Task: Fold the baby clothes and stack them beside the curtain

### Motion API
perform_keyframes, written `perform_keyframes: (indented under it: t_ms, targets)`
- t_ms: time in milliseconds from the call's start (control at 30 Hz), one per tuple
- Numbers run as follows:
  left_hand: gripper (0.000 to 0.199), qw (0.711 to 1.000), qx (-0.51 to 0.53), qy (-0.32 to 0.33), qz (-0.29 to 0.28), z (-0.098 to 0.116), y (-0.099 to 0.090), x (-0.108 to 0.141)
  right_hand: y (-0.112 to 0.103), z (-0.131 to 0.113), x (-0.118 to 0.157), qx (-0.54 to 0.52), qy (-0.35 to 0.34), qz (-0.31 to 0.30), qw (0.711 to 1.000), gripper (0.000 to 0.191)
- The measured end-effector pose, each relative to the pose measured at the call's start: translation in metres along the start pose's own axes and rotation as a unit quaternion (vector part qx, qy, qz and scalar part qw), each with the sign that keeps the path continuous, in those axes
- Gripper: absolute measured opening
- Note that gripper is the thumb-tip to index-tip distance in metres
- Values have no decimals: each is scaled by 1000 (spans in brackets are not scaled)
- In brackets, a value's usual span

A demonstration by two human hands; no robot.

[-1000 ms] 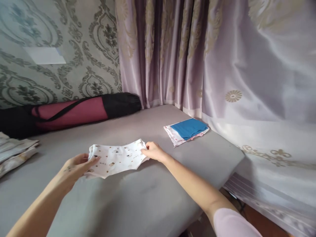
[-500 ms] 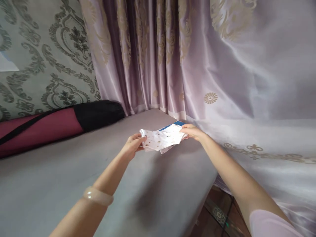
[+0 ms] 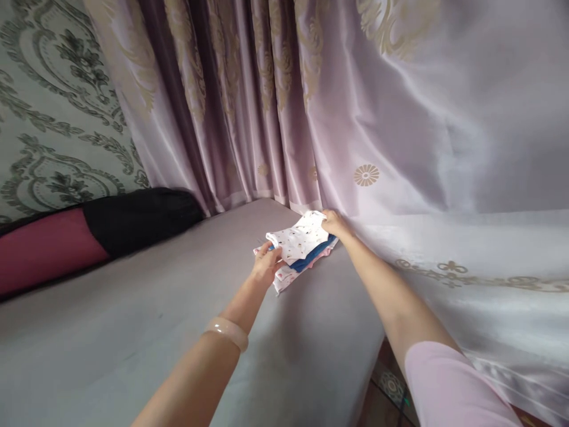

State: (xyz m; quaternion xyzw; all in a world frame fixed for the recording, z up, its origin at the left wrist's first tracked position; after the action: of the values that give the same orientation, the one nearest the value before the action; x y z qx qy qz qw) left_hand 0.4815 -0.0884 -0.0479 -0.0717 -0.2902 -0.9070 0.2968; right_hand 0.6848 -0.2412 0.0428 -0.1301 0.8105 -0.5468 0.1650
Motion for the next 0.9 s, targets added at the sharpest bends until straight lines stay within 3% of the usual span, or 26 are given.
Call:
perform_keyframes:
  t_ms: [100,167,300,367,467,533,733,800,900]
  targets:
    - [42,999,13,-39,3,-17,4,-1,5,0,2,60,-4,15,998,40]
    - [56,998,11,-57,21,-25,1,1,13,-2,6,97,-4,19,995,41]
    - [91,1000,-16,-18,18,-19,-4,7,33,-19,13,140,-42,22,989,46]
    - [84,998,-58,4,-4,-14,-3,9,46,-28,13,145,-71,12,987,45]
    - [46,992,-119,9,-26,-16,-3,9,63,-32,10,151,-82,-6,985,49]
    - [32,989,-145,12,-30,-18,-3,7,74,-26,7,148,-62,-26,987,53]
    - [41,988,-152,15,-26,-16,-11,16,86,-13,4,148,-18,-69,986,57]
    - [44,986,-162,19,-28,-9,-26,31,82,-17,5,151,-21,-82,985,58]
    - [51,979,-196,36,-39,9,-65,60,77,-37,16,148,-48,-84,984,59]
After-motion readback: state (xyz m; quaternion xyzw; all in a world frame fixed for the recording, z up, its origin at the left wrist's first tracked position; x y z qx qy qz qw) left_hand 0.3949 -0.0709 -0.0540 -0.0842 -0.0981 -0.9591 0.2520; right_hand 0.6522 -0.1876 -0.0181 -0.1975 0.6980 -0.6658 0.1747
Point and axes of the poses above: each hand's wrist, its own x-axis away from the middle knuckle, its own y-axis out of the palm, z = x × y, the point moved 9 cm from there along -x, towards the middle knuckle, and after that the axes turned 1 degree about x, right-handed, at the moved point
